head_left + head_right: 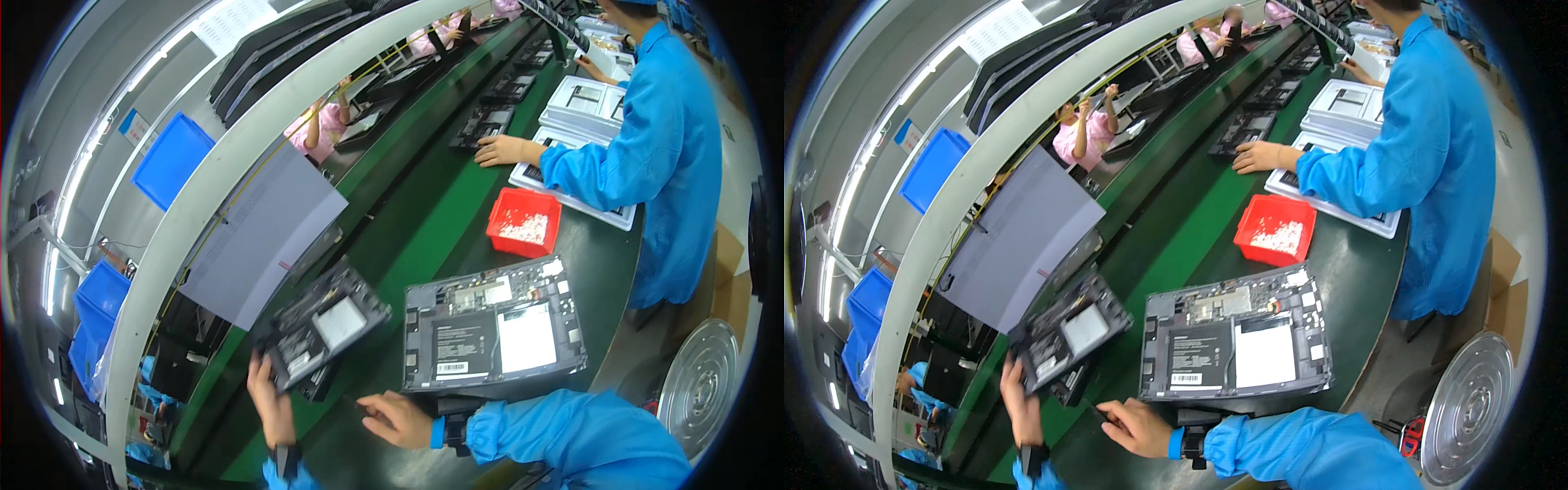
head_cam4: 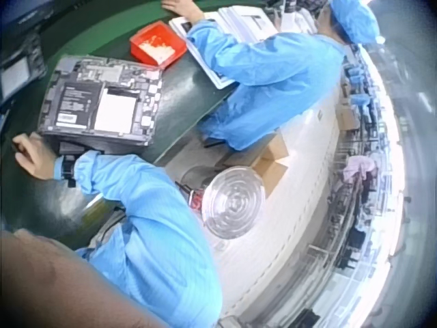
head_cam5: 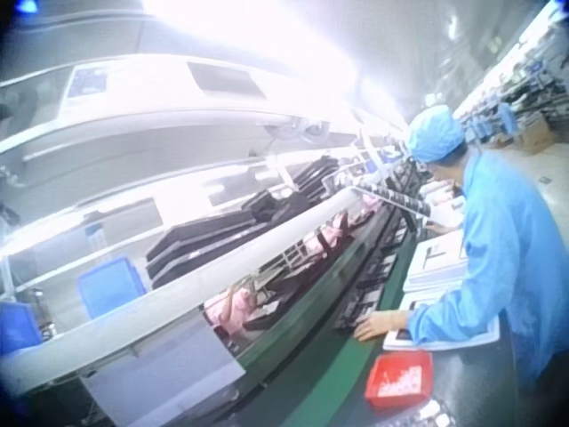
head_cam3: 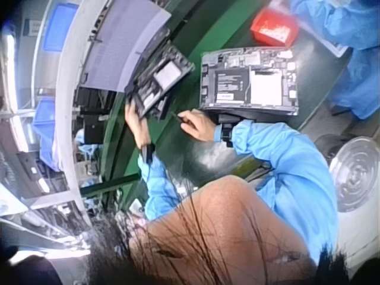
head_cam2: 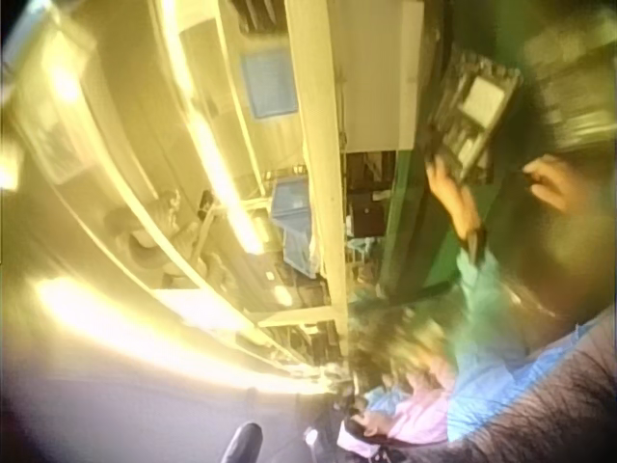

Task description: Installing internal wiring and tape components into tablet computer chassis on an assembly line.

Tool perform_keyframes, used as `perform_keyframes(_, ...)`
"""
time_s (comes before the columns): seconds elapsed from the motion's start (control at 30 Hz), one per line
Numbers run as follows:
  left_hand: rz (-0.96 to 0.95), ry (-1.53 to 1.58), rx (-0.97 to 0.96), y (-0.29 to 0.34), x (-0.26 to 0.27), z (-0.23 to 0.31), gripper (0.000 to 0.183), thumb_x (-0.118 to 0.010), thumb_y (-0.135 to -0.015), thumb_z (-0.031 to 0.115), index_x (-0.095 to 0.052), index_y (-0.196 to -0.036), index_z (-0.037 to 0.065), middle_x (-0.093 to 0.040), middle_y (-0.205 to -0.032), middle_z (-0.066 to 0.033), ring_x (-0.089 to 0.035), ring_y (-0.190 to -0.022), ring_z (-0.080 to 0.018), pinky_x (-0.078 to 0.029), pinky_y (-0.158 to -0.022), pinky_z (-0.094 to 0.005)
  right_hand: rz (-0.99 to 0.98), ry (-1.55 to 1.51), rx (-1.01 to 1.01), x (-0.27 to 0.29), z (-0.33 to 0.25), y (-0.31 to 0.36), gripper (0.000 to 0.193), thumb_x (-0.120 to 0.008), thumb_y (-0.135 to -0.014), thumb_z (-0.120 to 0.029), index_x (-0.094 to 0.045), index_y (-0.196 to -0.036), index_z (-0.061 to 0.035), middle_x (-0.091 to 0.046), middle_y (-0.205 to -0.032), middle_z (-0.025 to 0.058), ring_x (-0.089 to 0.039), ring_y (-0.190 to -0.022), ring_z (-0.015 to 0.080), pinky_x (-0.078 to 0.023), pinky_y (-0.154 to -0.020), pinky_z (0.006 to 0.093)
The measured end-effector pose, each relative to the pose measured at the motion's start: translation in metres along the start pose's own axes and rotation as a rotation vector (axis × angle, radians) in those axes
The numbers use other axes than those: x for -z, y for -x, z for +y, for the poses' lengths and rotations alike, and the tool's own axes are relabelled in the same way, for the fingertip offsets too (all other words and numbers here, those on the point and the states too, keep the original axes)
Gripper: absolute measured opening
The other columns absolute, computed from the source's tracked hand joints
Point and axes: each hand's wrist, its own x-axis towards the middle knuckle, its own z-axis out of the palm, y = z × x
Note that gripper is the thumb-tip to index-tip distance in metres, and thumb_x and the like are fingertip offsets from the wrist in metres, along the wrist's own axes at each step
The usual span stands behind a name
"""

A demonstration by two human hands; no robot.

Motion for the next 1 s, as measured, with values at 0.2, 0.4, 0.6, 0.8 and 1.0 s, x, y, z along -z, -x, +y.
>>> perform_keyframes(0.2,-0.149,0.032,0.059,-0.124,-0.165,-0.131,0.057,-0.059,-0.102,0.008,-0.043,-0.154,-0.009,-0.066,-0.136,-0.0167,-0.064,-0.117,-0.0257,-0.048,-0.103,-0.0370,-0.172,0.066,-0.078,-0.001,0.003,-0.005,0.041,-0.069,-0.100,-0.023,-0.058,-0.135,-0.0055,-0.066,-0.088,0.0077,-0.064,-0.075,0.0242,-0.051,-0.068,0.0380)
perform_keyframes(0.4,-0.394,-0.859,-0.431,-0.169,-0.150,-0.155,0.037,-0.061,-0.098,0.022,-0.072,-0.127,0.001,-0.070,-0.128,-0.0259,-0.063,-0.127,-0.0389,-0.048,-0.110,-0.0412,-0.137,0.066,-0.063,0.003,0.009,-0.009,0.039,-0.066,-0.101,-0.021,-0.055,-0.134,-0.0045,-0.064,-0.083,0.0096,-0.064,-0.071,0.0271,-0.049,-0.066,0.0408)
perform_keyframes(0.6,0.449,-1.446,-0.181,-0.168,0.096,-0.129,0.053,-0.074,-0.085,0.038,-0.071,-0.125,0.004,-0.072,-0.123,-0.0261,-0.069,-0.110,-0.0422,-0.052,-0.097,-0.0540,-0.144,0.026,-0.103,0.006,0.011,-0.006,0.040,-0.067,-0.102,-0.022,-0.054,-0.137,-0.0066,-0.068,-0.088,0.0092,-0.066,-0.071,0.0237,-0.051,-0.065,0.0375)
perform_keyframes(0.8,0.212,-0.388,0.616,-0.092,0.151,-0.118,0.038,-0.069,-0.086,0.020,-0.065,-0.122,0.006,-0.069,-0.100,-0.0098,-0.069,-0.095,-0.0270,-0.055,-0.084,-0.0543,-0.045,-0.021,-0.147,0.007,0.013,-0.007,0.037,-0.065,-0.103,-0.019,-0.054,-0.135,-0.0035,-0.063,-0.081,0.0098,-0.064,-0.067,0.0246,-0.049,-0.062,0.0385)
perform_keyframes(1.0,-0.157,-0.886,0.205,-0.104,0.182,-0.137,0.032,-0.065,-0.093,0.025,-0.068,-0.119,0.007,-0.073,-0.100,-0.0102,-0.070,-0.091,-0.0251,-0.056,-0.076,-0.0449,-0.017,0.057,-0.067,0.004,0.014,-0.019,0.037,-0.066,-0.102,-0.019,-0.054,-0.133,-0.0034,-0.065,-0.083,0.0111,-0.064,-0.069,0.0229,-0.049,-0.063,0.0373)
